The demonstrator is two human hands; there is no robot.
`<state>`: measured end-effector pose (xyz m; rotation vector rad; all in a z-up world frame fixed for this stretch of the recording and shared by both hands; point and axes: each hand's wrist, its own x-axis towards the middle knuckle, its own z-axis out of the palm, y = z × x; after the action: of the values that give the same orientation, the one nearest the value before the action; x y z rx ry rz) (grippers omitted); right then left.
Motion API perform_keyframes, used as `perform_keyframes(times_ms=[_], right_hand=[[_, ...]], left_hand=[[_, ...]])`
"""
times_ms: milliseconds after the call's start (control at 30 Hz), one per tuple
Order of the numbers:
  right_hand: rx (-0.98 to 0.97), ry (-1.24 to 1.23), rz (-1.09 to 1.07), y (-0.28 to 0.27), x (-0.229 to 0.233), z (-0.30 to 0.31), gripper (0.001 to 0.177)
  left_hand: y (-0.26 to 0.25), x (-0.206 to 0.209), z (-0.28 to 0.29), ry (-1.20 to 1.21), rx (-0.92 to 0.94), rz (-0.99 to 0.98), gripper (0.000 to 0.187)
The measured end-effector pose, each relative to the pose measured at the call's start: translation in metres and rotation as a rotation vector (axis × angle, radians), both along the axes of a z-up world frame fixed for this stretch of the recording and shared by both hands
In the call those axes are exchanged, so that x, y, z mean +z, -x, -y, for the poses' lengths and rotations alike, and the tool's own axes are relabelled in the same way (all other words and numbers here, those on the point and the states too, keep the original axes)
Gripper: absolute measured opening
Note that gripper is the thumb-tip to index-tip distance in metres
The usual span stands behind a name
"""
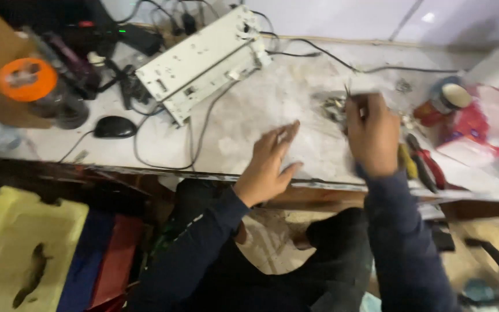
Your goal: The person disassembles a white electronic device on a cluttered workbench, removing a metal component and wires. They use pliers to cut a wire and then clean a small motor with a tissue and a liquid from a bottle.
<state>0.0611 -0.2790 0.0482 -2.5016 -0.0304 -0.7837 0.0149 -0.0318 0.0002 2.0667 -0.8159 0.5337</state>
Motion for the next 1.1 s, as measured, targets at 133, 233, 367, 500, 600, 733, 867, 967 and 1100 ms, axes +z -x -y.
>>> perform_keyframes(times_ms=[133, 233, 367, 500, 600, 733, 867, 967, 1100], right_hand=[[0.182, -0.056, 0.065, -0.013, 0.08, 0.002, 0.011], [0.271, -0.302, -0.026, -0.02, 0.124, -0.003, 0.011], [0.36, -0.339, -0.077, -0.041, 0.143, -0.006, 0.007], [0.441, -0.369, -0.034, -0.065, 0.151, -0.01, 0.01], [0.542, -0.358, 0.039, -0.067, 0.164, -0.019, 0.011], [0.582, -0.308, 0.136, -0.064, 0.181, -0.031, 0.023], [0.567, -0.446, 0.16, -0.085, 0.181, -0.026, 0.016], [0.485, -0.443, 0.17, -0.097, 0.165, -0.004, 0.019], [0.496, -0.404, 0.199, -0.102, 0.157, 0.032, 0.017]], left_hand=[[-0.025, 0.019, 0.009, 0.014, -0.092, -0.056, 0.07], [-0.038, 0.023, 0.016, 0.043, -0.113, -0.138, 0.071], [-0.06, 0.031, 0.028, 0.095, -0.137, -0.204, 0.07], [-0.103, 0.016, 0.044, 0.122, -0.128, -0.279, 0.073], [-0.117, 0.025, 0.051, 0.074, -0.153, -0.374, 0.078], [-0.133, 0.027, 0.061, 0.096, -0.156, -0.438, 0.082], [-0.139, 0.042, 0.056, 0.21, -0.224, -0.282, 0.023], [-0.146, 0.041, 0.044, 0.206, -0.235, -0.306, 0.022], [-0.159, 0.048, 0.025, 0.28, -0.234, -0.424, 0.018]])
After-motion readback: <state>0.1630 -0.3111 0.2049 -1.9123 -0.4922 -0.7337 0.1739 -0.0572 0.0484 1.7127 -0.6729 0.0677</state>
